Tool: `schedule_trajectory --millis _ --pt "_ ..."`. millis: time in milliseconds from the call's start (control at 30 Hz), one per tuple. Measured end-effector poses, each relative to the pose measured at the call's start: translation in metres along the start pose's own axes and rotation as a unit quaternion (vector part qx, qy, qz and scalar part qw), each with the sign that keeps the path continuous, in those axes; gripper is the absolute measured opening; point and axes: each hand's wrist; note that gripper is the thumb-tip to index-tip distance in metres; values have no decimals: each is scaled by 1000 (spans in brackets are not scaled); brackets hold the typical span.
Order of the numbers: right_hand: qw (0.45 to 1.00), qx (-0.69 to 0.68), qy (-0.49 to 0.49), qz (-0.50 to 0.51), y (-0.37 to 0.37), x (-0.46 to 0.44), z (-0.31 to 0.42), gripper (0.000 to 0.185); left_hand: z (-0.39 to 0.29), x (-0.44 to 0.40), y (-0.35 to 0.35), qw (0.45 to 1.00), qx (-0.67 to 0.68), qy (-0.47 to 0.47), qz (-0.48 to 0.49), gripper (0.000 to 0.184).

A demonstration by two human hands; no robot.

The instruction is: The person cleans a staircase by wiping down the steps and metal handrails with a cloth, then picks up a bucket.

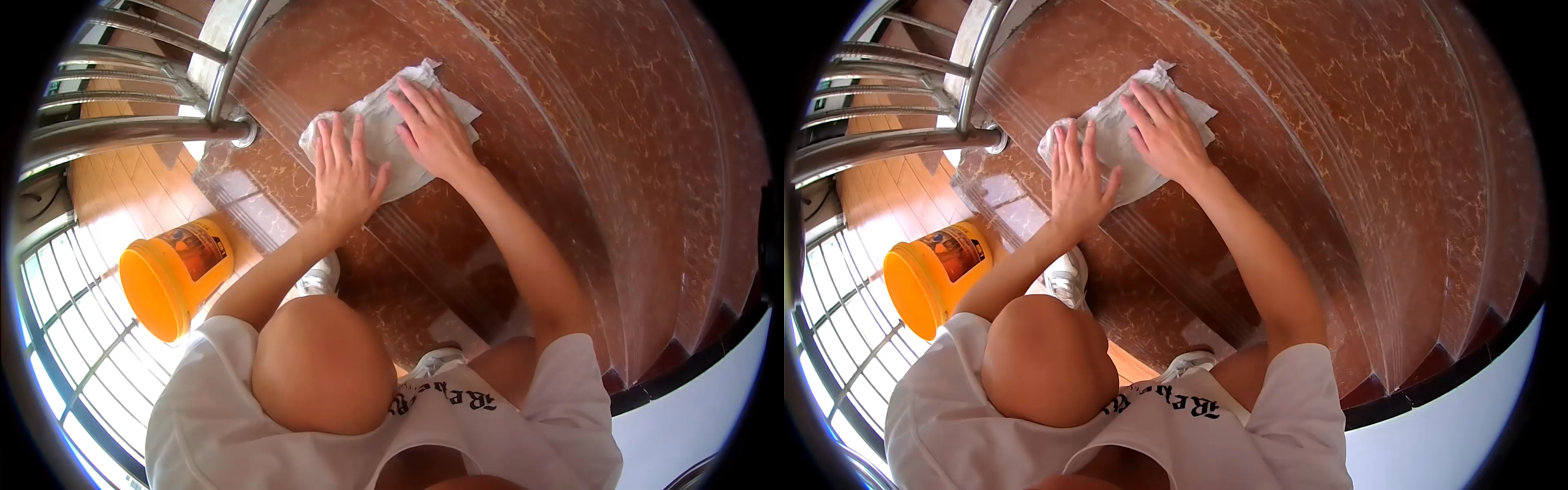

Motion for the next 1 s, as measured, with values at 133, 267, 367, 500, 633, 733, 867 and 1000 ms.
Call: schedule_trajectory --millis 133,267,367,500,633,733,867,1000 --pt "998 38 -36 43 -7 -2 -8 71 -10 -3 -29 999 -44 11 -8 101" --pt "998 40 -48 21 -10 -15 -17 75 1 -17 -36 998 -51 47 6 107" --pt "996 58 -61 23 -15 -37 -24 77 16 -36 -34 997 -50 56 9 109" --pt "997 60 -37 35 -25 -79 -38 76 38 -61 -40 995 -61 84 -1 113" --pt "997 67 3 39 -44 -136 -56 74 70 -94 -46 991 -57 119 -14 113" --pt "997 72 31 23 -65 -180 -68 73 102 -120 -53 986 -85 140 -31 113" --pt "995 78 61 14 -98 -246 -86 72 149 -156 -63 980 -105 164 -44 113" --pt "992 78 95 -2 -98 -264 -81 71 171 -170 -69 977 -111 168 -71 113"
Point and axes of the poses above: each hand's wrist, its own x-axis away from the middle knuckle, its own y-axis out of the back of the hand, z = x × y, and after that the axes turned 14 degrees about -x, right-handed
